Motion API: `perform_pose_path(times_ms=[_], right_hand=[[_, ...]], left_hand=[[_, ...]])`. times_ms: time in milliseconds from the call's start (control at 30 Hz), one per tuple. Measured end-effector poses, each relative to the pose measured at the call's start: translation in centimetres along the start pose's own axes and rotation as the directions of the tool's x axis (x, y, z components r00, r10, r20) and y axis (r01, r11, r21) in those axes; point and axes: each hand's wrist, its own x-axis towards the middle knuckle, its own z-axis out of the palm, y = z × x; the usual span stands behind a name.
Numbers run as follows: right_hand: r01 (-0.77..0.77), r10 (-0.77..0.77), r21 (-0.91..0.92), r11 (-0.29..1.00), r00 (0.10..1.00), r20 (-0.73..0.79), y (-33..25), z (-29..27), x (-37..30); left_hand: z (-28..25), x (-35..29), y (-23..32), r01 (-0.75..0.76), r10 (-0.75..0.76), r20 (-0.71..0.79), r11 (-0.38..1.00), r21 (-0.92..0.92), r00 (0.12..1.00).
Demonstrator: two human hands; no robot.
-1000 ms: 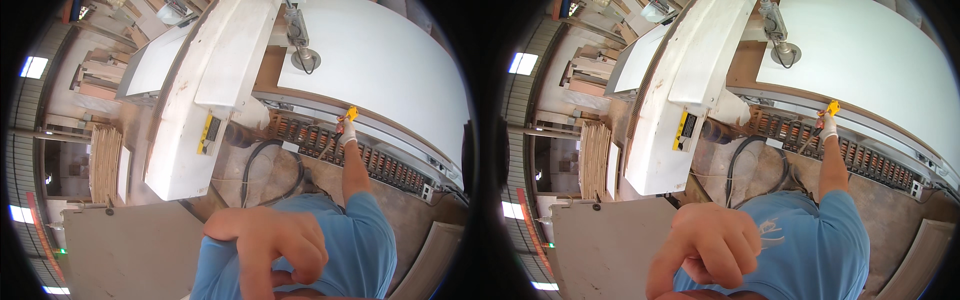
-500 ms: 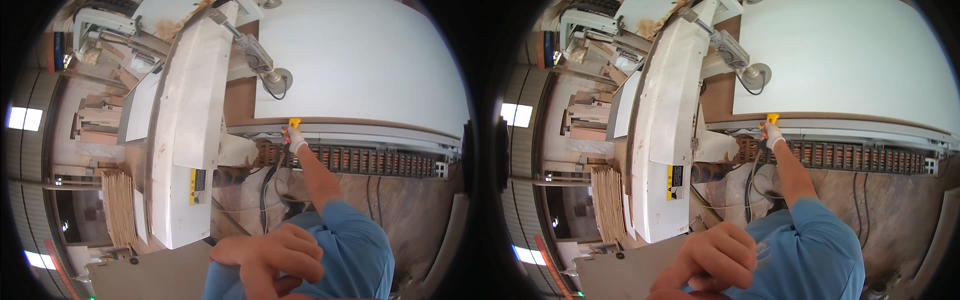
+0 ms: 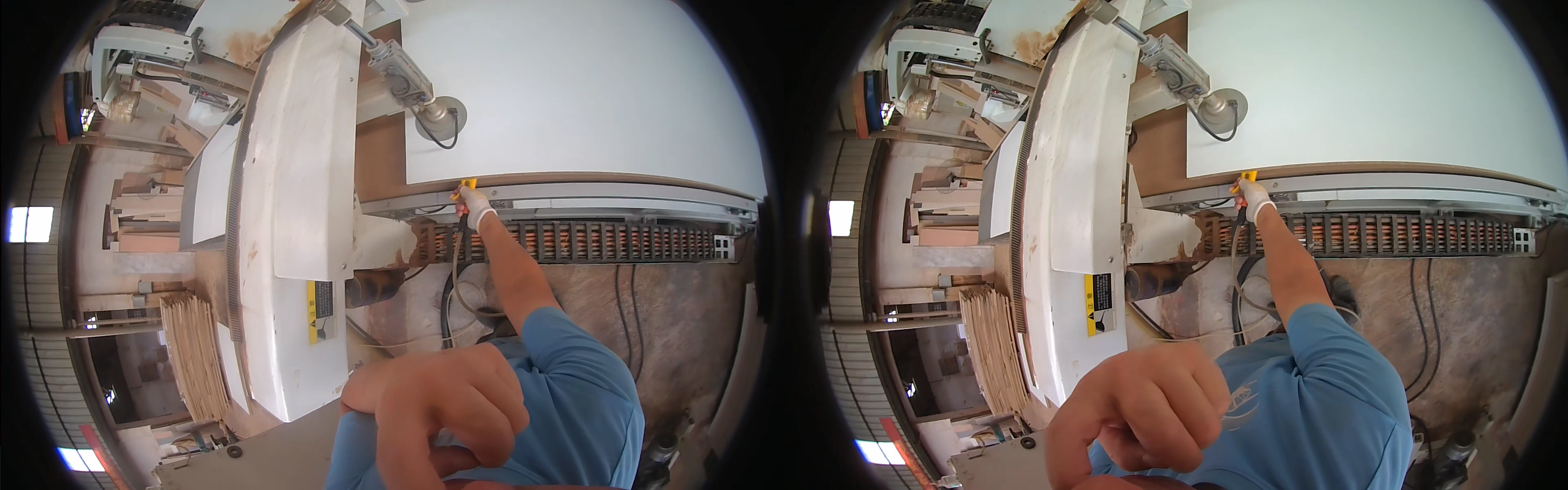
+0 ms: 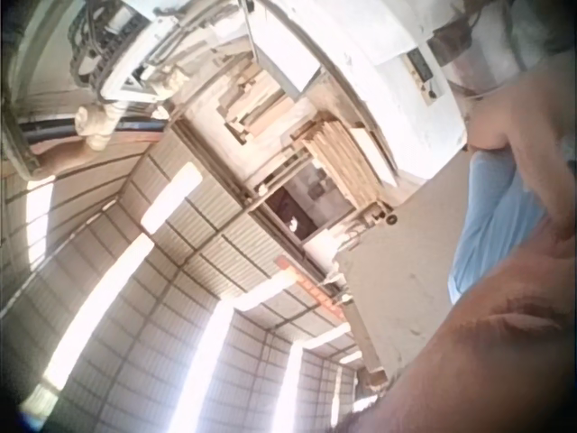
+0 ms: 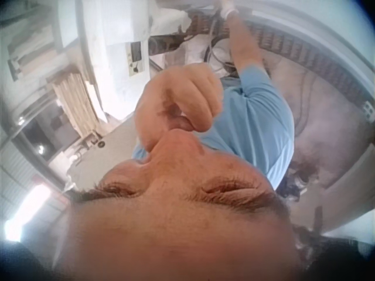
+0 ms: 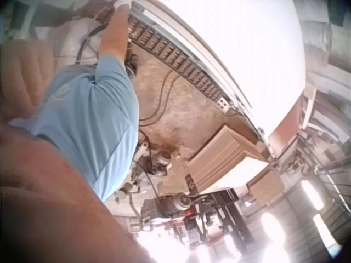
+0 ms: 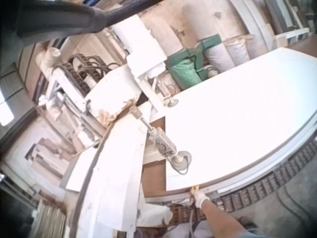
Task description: The person puts on gloves, then uses a yellow spray bottle to apply liquid to a large white panel on a machine. They handle a printed label sheet, then pick up a stack of thin wooden slats and place them on the panel. The person walks around the workshop and picks up a pair of orange gloves from a workbench.
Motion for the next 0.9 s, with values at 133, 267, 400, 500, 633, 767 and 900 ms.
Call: perform_pose_path(times_ms=[133, 267, 400, 500, 633, 767, 900], right_hand=[[0.018, -0.017, -0.047, 0.999, 1.000, 0.019, 0.8, 0.5, 0.4], [-0.040, 0.050, -0.200, 0.979, 0.998, 0.043, 1.2, 0.6, 1.1], [-0.048, 0.054, -0.295, 0.954, 0.998, 0.012, 0.2, -0.2, 0.9], [-0.048, 0.061, -0.355, 0.934, 0.998, 0.027, -1.5, -1.3, -0.1], [-0.084, 0.110, -0.379, 0.922, 0.993, 0.049, -3.9, -3.5, -1.8], [-0.111, 0.198, -0.682, 0.723, 0.979, 0.050, -6.2, -6.9, -4.6], [-0.214, 0.387, -0.820, 0.530, 0.922, 0.009, -9.2, -10.1, -8.5]], left_hand=[[0.4, -1.1, 0.6, -0.121, 0.119, -0.103, 0.992, -0.018, 0.988], [-0.2, -2.8, 2.6, -0.146, 0.144, -0.059, 0.989, -0.026, 0.988], [-2.1, -3.2, 5.6, 0.073, -0.072, 0.078, 0.997, -0.013, 0.994], [-2.6, -2.4, 5.7, 0.041, -0.035, 0.096, 0.998, -0.053, 0.995], [-2.5, -1.6, 4.5, -0.221, 0.231, 0.153, 0.972, -0.082, 0.961], [-3.9, -2.3, 5.8, 0.012, -0.013, 0.028, 0.999, 0.036, 1.000], [-6.2, -1.9, 5.7, 0.101, -0.101, -0.009, 0.983, 0.156, 0.995]])
